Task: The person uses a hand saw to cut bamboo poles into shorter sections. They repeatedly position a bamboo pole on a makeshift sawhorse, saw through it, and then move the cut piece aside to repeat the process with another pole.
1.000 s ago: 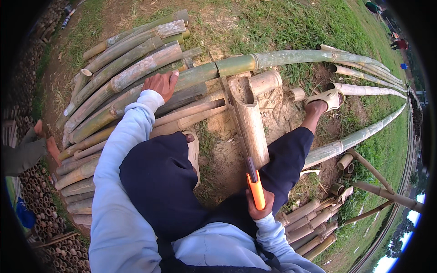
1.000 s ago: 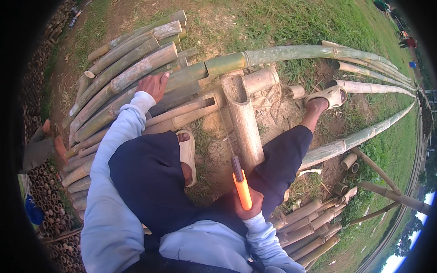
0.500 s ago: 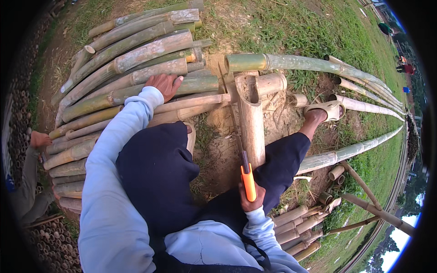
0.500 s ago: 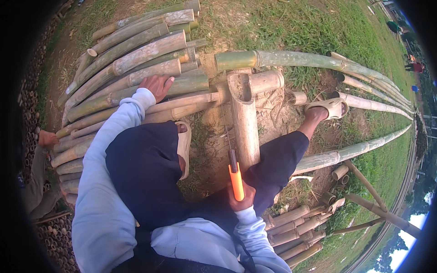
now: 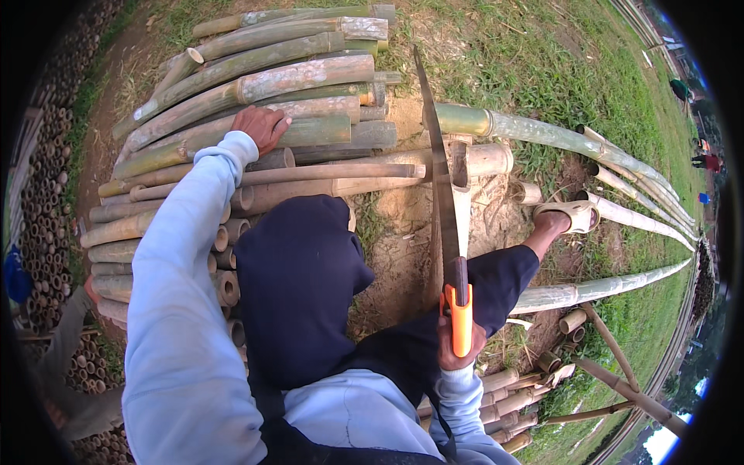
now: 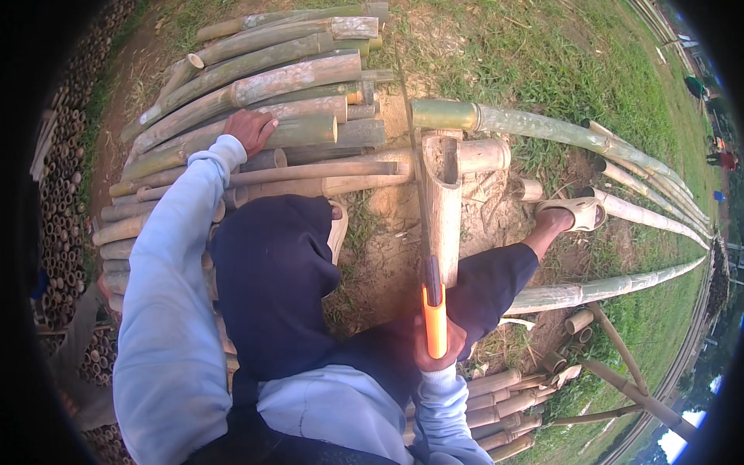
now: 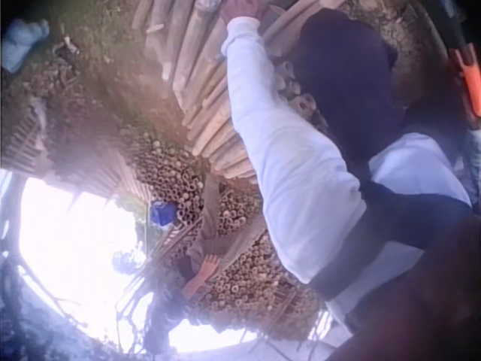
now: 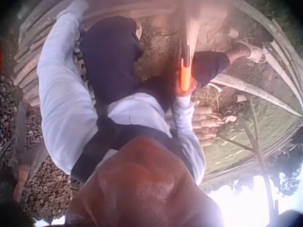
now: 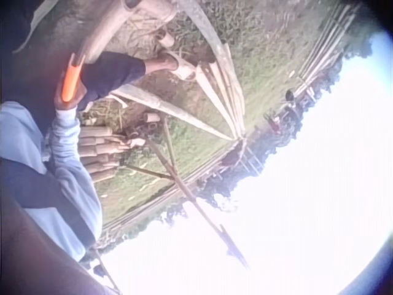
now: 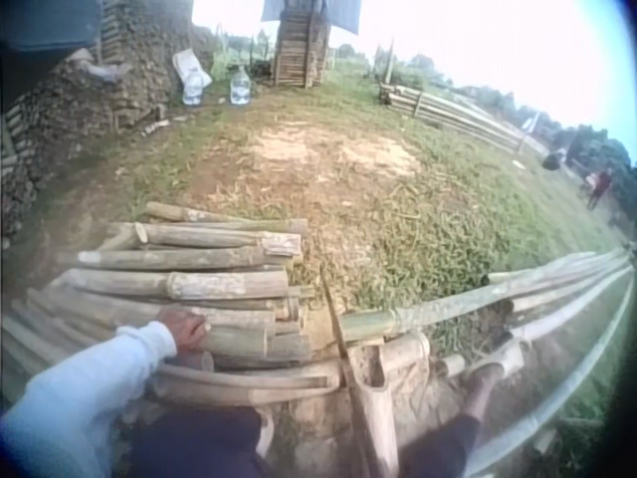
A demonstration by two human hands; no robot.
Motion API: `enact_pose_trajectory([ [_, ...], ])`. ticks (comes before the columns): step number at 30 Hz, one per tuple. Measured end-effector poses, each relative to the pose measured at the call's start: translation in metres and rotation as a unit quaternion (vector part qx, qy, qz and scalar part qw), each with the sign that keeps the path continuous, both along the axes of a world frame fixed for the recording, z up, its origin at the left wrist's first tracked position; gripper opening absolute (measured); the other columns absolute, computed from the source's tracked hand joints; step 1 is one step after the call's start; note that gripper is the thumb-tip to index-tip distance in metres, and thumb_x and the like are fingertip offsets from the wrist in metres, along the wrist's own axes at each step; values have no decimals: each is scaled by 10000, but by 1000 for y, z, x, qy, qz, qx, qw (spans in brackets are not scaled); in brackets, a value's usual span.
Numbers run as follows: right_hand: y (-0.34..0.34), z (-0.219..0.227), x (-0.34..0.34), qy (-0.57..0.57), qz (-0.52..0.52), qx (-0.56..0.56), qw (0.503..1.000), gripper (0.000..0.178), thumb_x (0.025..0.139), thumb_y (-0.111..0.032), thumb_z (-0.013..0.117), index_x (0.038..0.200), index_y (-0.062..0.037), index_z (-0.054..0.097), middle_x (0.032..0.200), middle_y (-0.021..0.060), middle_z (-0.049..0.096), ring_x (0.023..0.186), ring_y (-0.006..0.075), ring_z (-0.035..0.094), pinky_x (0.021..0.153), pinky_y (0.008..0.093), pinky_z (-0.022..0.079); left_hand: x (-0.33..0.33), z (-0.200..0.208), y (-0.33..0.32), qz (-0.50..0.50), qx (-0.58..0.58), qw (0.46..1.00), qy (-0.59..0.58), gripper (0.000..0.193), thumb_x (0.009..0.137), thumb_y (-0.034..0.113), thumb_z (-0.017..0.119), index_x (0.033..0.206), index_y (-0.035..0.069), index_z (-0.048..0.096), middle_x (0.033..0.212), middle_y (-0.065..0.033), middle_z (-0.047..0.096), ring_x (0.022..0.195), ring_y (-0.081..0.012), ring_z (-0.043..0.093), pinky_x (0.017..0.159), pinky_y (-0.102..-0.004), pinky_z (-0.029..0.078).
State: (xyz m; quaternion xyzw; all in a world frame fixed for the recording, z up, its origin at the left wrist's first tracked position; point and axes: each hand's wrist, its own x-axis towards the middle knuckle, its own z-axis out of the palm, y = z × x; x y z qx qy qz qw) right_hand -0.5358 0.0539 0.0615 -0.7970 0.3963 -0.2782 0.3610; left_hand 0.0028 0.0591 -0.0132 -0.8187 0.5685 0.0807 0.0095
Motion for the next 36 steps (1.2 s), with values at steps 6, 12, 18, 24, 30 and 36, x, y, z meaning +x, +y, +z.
enact_pose_trajectory([
  [6, 2, 5, -6, -52, -63, -28, 996, 90, 860, -46, 675, 891, 33, 705, 610, 68, 644, 532, 173, 643, 560, 298, 510, -30, 32, -13, -123, -312, 939, -70, 178, 965, 214, 607, 1092, 95, 642, 992, -113, 664, 915, -349, 654, 851, -469, 515],
  [12, 6, 12, -38, -66, -206, -19, 976, 144, 840, -30, 710, 962, 44, 722, 776, 145, 734, 680, 248, 743, 699, 350, 589, -89, 53, -117, -149, -241, 958, 42, 216, 975, 216, 613, 1142, 82, 647, 1066, -143, 691, 1006, -392, 657, 882, -480, 523],
  [18, 14, 28, -74, -124, -320, 20, 939, 202, 920, -56, 642, 1050, 90, 694, 722, 101, 689, 651, 162, 678, 662, 312, 565, -192, 58, -227, -156, -107, 982, 29, 770, 817, 557, 746, 1323, 6, 560, 1286, -236, 643, 1184, -401, 625, 1009, -482, 504],
  [24, 35, 22, -103, -70, -394, -9, 916, 105, 891, -46, 701, 937, 47, 713, 682, 84, 677, 610, 173, 674, 622, 299, 527, -217, 34, -271, -93, 58, 994, 14, 1149, 685, 663, 842, 1504, 11, 368, 1190, -232, 707, 1114, -383, 692, 961, -469, 545],
  [30, 37, 30, -92, -139, -428, 65, 891, 166, 917, -80, 700, 1001, 63, 699, 706, 45, 665, 629, 113, 626, 637, 278, 515, -224, 21, -271, -119, 37, 991, 39, 871, 718, 402, 881, 1400, 42, 476, 1140, -232, 727, 1095, -407, 698, 982, -495, 530],
  [36, 23, 72, -84, -93, -402, 4, 911, 117, 912, -78, 699, 930, 37, 695, 629, 35, 641, 555, 119, 623, 554, 275, 501, -236, 64, -241, -138, 30, 986, 85, 669, 741, 341, 831, 1280, 36, 578, 1176, -223, 718, 1101, -404, 689, 1006, -495, 513],
])
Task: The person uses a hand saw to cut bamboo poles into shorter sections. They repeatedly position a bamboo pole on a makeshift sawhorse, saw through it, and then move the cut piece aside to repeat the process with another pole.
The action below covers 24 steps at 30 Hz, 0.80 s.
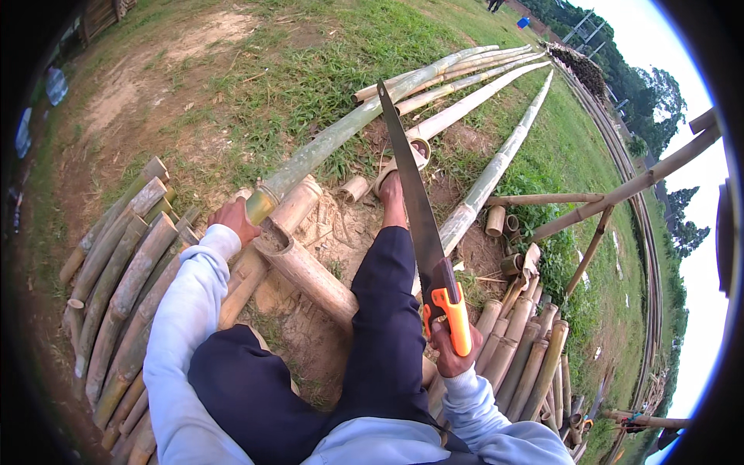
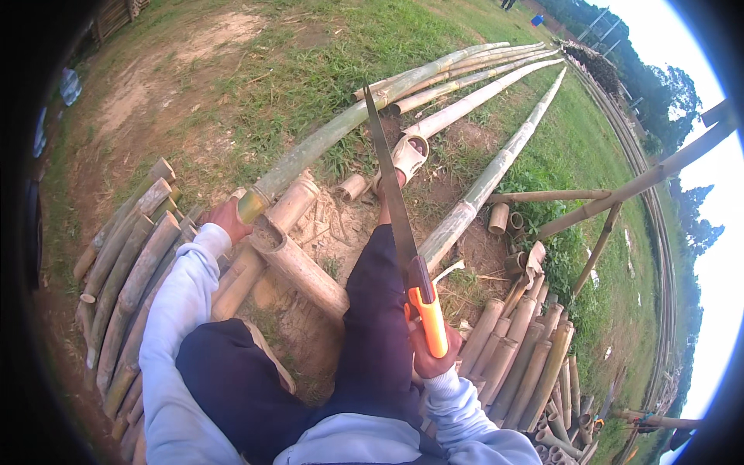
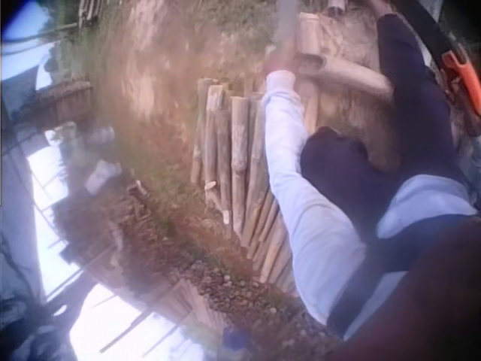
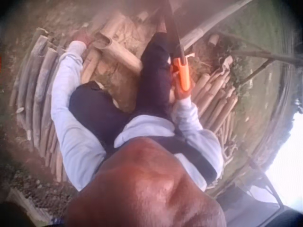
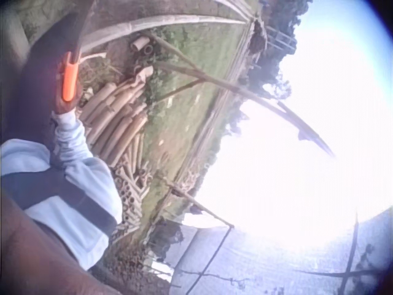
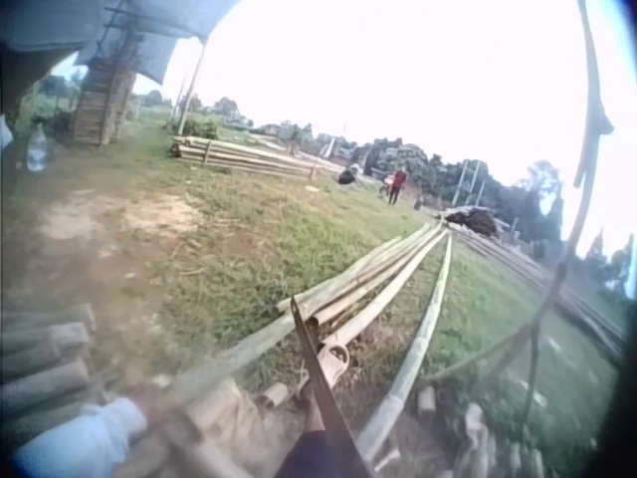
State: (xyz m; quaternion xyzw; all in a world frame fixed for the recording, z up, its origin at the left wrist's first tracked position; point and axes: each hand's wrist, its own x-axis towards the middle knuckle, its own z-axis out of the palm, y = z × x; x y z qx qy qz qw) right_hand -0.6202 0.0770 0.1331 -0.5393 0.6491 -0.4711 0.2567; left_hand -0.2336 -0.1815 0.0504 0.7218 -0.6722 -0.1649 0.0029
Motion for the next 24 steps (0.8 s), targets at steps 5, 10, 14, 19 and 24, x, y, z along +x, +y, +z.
enact_pose_trajectory([
  [5, 3, 3, -5, -48, -8, -45, 998, 145, 928, -66, 668, 1012, 47, 701, 652, 36, 642, 555, 107, 600, 548, 253, 479, 22, 30, 57, -13, 9, 999, 32, 637, 742, 360, 818, 1239, 14, 619, 1109, -254, 720, 1108, -421, 670, 993, -480, 514],
  [10, 6, 1, -18, -32, -28, -59, 997, 151, 935, -43, 648, 1032, 62, 695, 653, 36, 628, 565, 99, 580, 552, 257, 469, 120, 28, 174, 30, -32, 999, -29, 788, 705, 330, 812, 1379, 24, 544, 1093, -257, 718, 1093, -428, 669, 978, -524, 505],
  [14, -8, 2, -7, -44, -4, -50, 998, 109, 930, -73, 667, 873, 19, 658, 605, 39, 597, 524, 108, 565, 523, 258, 457, 214, 51, 285, 67, 43, 997, -5, 605, 668, 290, 814, 1195, 94, 590, 981, -233, 721, 1008, -473, 659, 882, -553, 508],
  [19, -16, 9, 9, -51, 30, -36, 998, 102, 895, -60, 679, 902, 40, 656, 646, 73, 628, 543, 117, 545, 552, 267, 451, 305, 44, 403, 136, 106, 984, -41, 644, 619, 216, 848, 1208, 128, 601, 989, -184, 728, 1051, -426, 657, 984, -523, 454],
  [24, -24, 4, 30, -60, 90, -28, 994, 115, 899, -71, 654, 918, 42, 659, 653, 56, 618, 571, 112, 559, 563, 267, 447, 360, 23, 481, 230, 52, 954, -184, 692, 723, 92, 819, 1345, 159, 523, 1315, -145, 638, 1274, -344, 567, 1108, -494, 366],
])
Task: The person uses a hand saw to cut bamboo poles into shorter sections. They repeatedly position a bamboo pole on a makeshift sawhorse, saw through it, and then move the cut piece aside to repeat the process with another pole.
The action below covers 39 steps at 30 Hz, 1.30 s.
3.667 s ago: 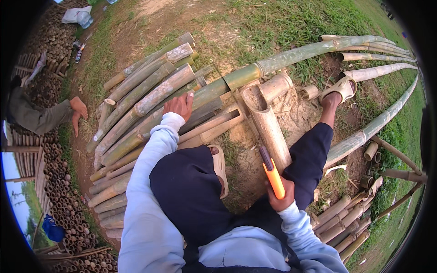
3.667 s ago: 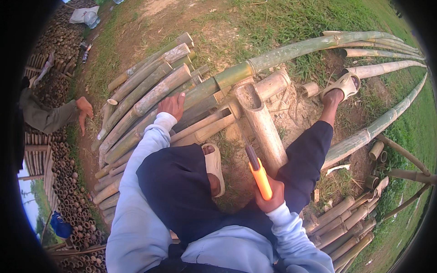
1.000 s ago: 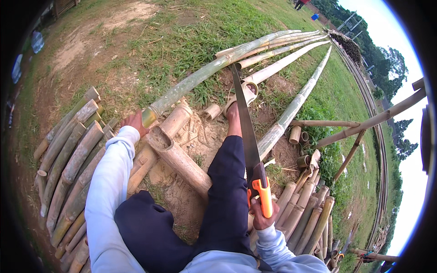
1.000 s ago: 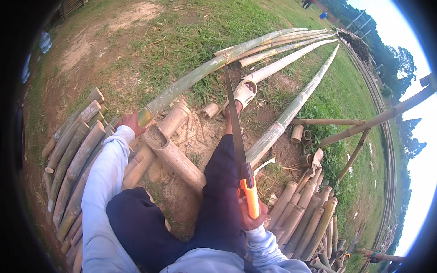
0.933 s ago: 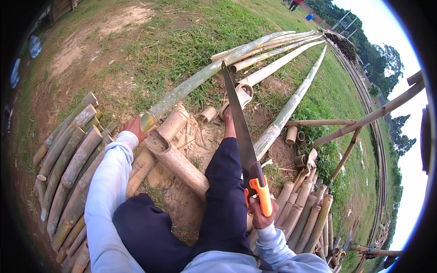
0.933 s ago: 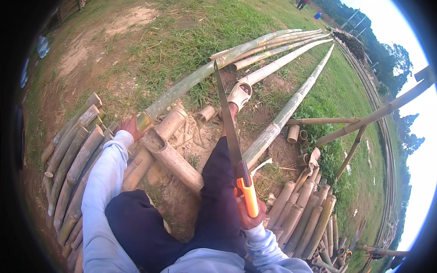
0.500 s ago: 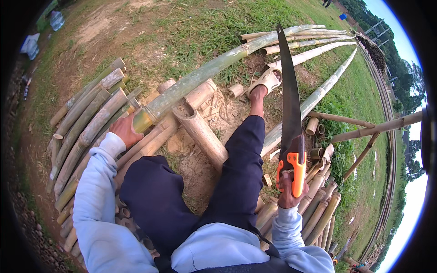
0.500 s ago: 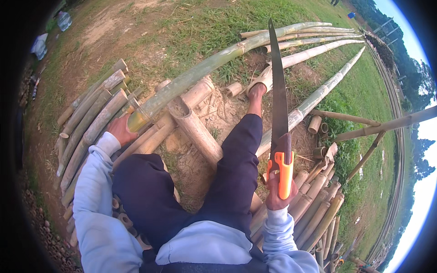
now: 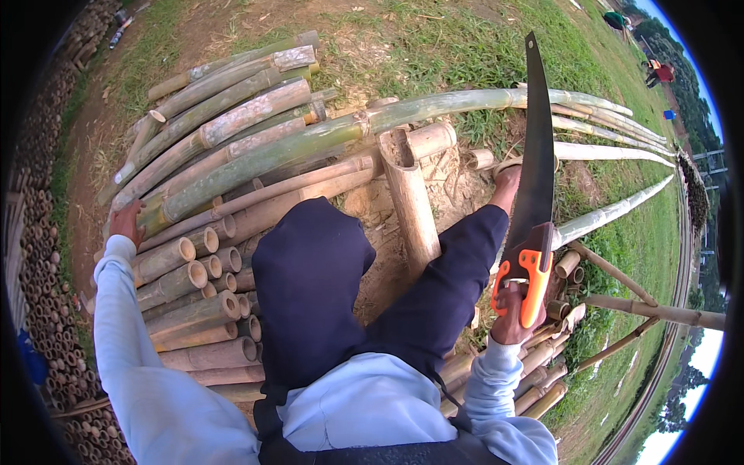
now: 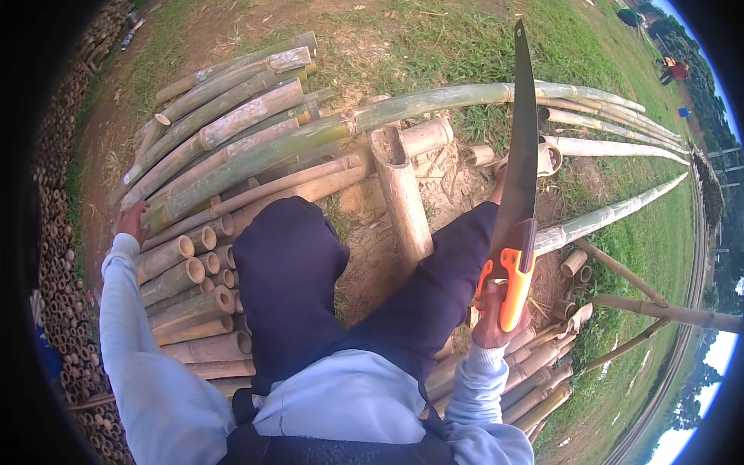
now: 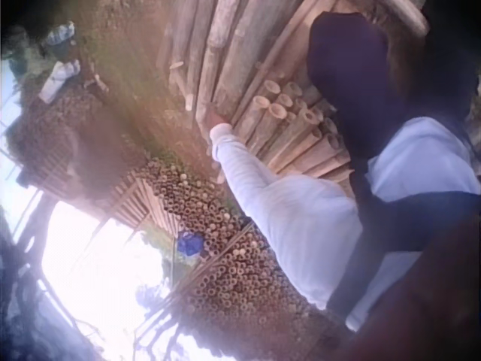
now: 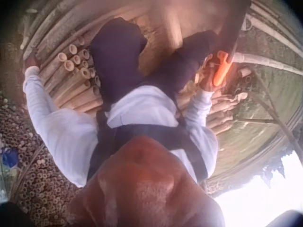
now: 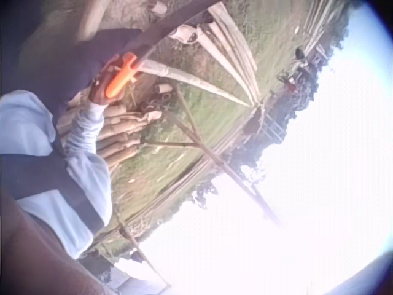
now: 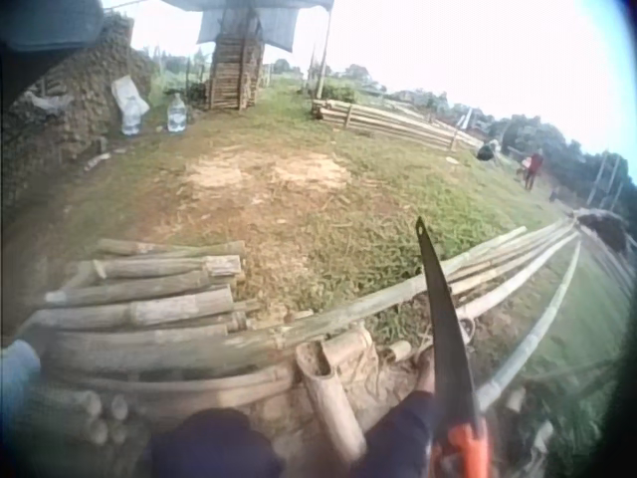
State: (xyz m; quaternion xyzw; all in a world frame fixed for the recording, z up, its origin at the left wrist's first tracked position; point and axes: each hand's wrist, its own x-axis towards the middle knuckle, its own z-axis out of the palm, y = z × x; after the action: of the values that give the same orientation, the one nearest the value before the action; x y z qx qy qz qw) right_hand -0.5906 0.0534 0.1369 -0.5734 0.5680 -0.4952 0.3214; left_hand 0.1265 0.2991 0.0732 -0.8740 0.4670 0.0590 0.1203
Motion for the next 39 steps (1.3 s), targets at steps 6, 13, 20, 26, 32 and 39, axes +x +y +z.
enact_pose_trajectory([
  [6, 8, -4, 2, 23, 58, -30, 998, 118, 892, -69, 642, 914, 45, 668, 620, 88, 632, 518, 152, 608, 516, 275, 502, -122, -4, -80, -96, -188, 977, 15, 517, 839, 134, 740, 1323, 89, 561, 1289, -170, 639, 1216, -364, 585, 1066, -480, 425],
  [13, 14, -1, 3, 1, 78, -27, 997, 147, 851, -85, 619, 919, 34, 672, 646, 96, 646, 544, 165, 620, 550, 288, 521, -235, -99, -161, -133, -180, 974, 34, 543, 800, 286, 787, 1282, 115, 607, 1148, -115, 631, 1058, -312, 640, 954, -428, 492],
  [20, 25, 0, -13, -10, 54, -55, 997, 134, 865, -98, 591, 825, 19, 642, 635, 81, 624, 563, 164, 602, 551, 292, 508, -226, -140, -188, -185, -174, 966, -54, 297, 852, 188, 686, 1126, 126, 590, 1011, -74, 637, 970, -264, 672, 876, -359, 504],
  [26, 23, -14, -34, -5, 75, -56, 996, 147, 867, -109, 597, 793, 13, 628, 619, 76, 603, 551, 162, 580, 555, 294, 500, -206, -132, -184, -217, -180, 959, -11, 320, 869, 92, 608, 1170, 181, 545, 993, -66, 635, 938, -289, 685, 746, -441, 539],
  [32, 20, -17, -31, -17, 63, -47, 997, 178, 876, -124, 618, 750, 2, 608, 599, 70, 563, 557, 172, 554, 574, 314, 470, -220, -44, -179, -200, -172, 964, 3, 410, 868, 27, 565, 1233, 205, 505, 1041, -102, 624, 965, -345, 687, 726, -503, 547],
  [39, 16, -10, -15, -62, 50, -6, 997, 249, 895, -133, 624, 680, -12, 590, 601, 63, 575, 609, 180, 559, 632, 345, 467, -260, 28, -226, -235, -8, 971, 36, 457, 887, 226, 663, 1312, 167, 507, 897, -154, 694, 739, -388, 716, 676, -493, 550],
])
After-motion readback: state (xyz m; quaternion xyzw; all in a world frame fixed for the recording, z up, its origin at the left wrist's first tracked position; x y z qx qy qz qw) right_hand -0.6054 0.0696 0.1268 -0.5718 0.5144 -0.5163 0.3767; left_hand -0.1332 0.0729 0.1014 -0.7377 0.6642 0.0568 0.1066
